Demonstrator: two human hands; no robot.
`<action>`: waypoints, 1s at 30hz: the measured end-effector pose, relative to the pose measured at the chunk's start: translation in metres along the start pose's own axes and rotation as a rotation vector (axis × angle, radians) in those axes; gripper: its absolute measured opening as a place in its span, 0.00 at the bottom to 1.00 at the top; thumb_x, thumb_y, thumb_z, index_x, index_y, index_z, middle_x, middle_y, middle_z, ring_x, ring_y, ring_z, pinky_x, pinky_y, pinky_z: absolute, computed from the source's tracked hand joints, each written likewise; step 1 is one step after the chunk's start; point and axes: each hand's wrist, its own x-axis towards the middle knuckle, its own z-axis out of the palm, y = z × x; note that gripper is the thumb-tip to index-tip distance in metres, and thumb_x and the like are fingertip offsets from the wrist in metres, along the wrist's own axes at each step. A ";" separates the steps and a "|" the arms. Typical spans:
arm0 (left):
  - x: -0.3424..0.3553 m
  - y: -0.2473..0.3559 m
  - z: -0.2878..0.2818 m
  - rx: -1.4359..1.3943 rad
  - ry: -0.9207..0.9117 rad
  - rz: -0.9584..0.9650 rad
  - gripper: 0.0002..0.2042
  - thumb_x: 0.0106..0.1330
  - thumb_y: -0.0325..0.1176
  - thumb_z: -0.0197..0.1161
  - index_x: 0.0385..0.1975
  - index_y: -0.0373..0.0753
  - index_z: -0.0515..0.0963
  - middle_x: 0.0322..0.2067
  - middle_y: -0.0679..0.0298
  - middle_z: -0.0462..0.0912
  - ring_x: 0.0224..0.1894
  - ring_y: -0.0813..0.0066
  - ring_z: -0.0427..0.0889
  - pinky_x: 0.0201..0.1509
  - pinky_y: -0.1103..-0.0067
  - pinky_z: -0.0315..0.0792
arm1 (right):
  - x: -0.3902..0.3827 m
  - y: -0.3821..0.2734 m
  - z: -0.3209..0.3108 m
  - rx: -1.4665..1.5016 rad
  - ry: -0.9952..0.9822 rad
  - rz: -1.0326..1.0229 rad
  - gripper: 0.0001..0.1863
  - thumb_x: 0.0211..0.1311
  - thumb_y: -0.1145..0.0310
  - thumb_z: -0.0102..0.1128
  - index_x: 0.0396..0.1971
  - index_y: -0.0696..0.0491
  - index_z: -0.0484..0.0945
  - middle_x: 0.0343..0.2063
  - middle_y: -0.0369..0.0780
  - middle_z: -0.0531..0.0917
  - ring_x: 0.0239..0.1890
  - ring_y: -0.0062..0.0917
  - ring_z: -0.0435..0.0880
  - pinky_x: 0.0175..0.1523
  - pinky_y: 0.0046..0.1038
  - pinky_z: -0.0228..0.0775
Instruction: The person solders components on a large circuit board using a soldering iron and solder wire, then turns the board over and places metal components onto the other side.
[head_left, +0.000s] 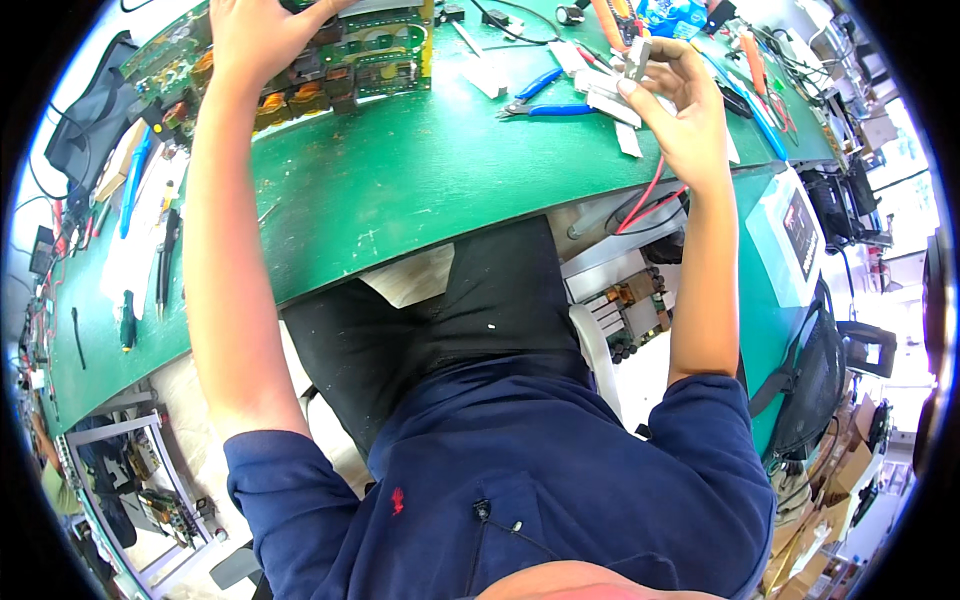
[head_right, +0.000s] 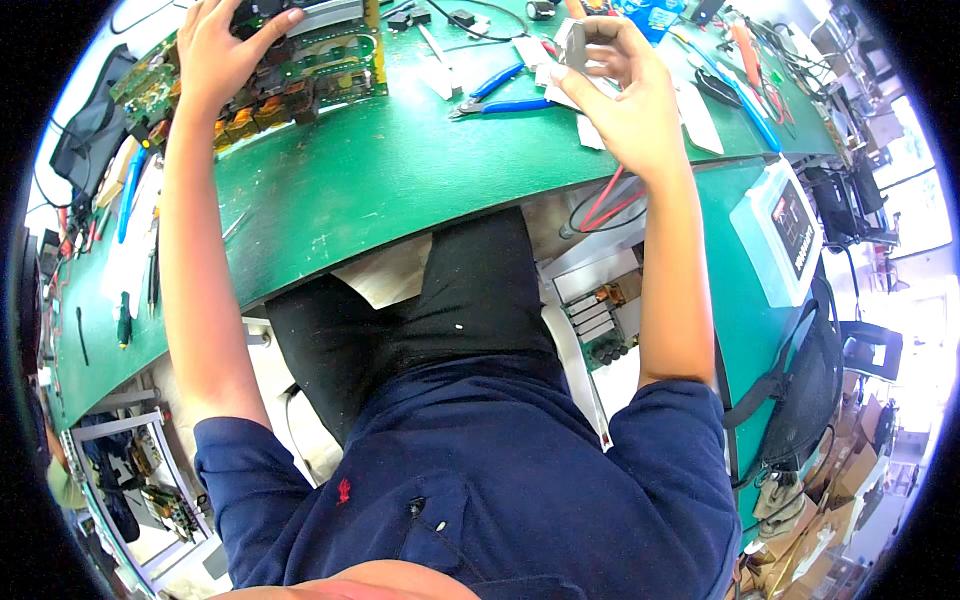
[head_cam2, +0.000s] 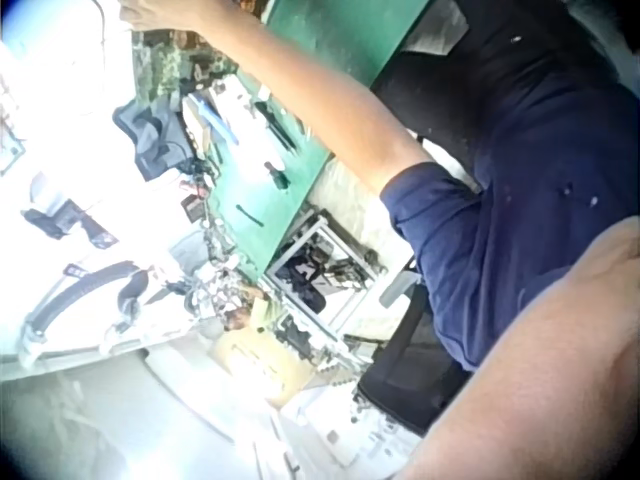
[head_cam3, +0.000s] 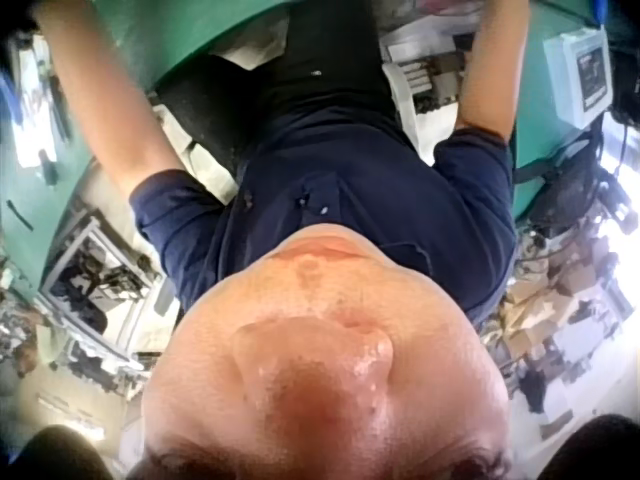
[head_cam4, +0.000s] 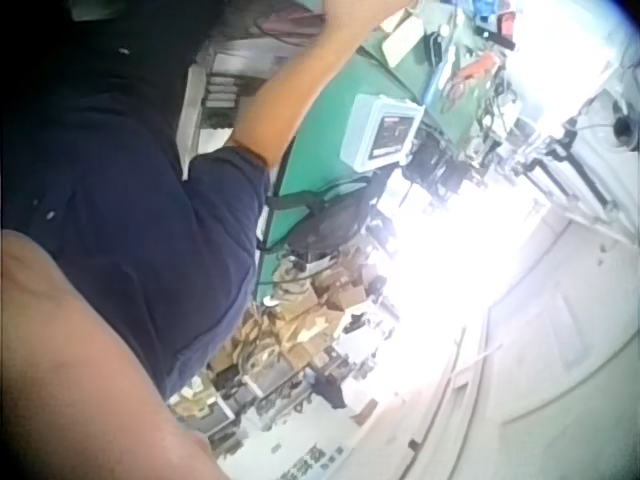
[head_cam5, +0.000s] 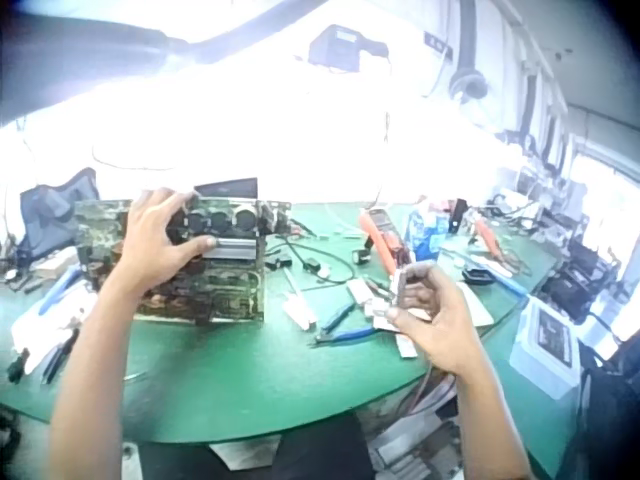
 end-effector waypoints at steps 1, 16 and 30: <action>0.000 -0.002 0.006 0.006 0.009 0.020 0.32 0.49 0.48 0.75 0.53 0.36 0.78 0.48 0.54 0.78 0.57 0.51 0.72 0.65 0.62 0.62 | -0.002 -0.005 0.005 0.226 -0.023 0.124 0.24 0.62 0.67 0.68 0.55 0.60 0.73 0.47 0.46 0.84 0.49 0.35 0.86 0.56 0.35 0.77; 0.001 -0.013 0.003 0.008 0.064 0.115 0.31 0.49 0.49 0.76 0.51 0.37 0.79 0.46 0.55 0.79 0.55 0.52 0.73 0.63 0.62 0.63 | 0.003 -0.023 0.067 0.507 -0.124 0.573 0.30 0.61 0.59 0.69 0.58 0.61 0.71 0.40 0.43 0.88 0.40 0.27 0.88 0.42 0.29 0.80; -0.002 -0.004 0.001 0.009 0.054 0.085 0.32 0.49 0.48 0.75 0.51 0.34 0.79 0.46 0.52 0.78 0.55 0.50 0.72 0.63 0.62 0.63 | 0.022 0.021 0.005 -0.525 -0.251 0.091 0.26 0.59 0.65 0.65 0.59 0.50 0.75 0.47 0.48 0.86 0.48 0.37 0.85 0.54 0.36 0.75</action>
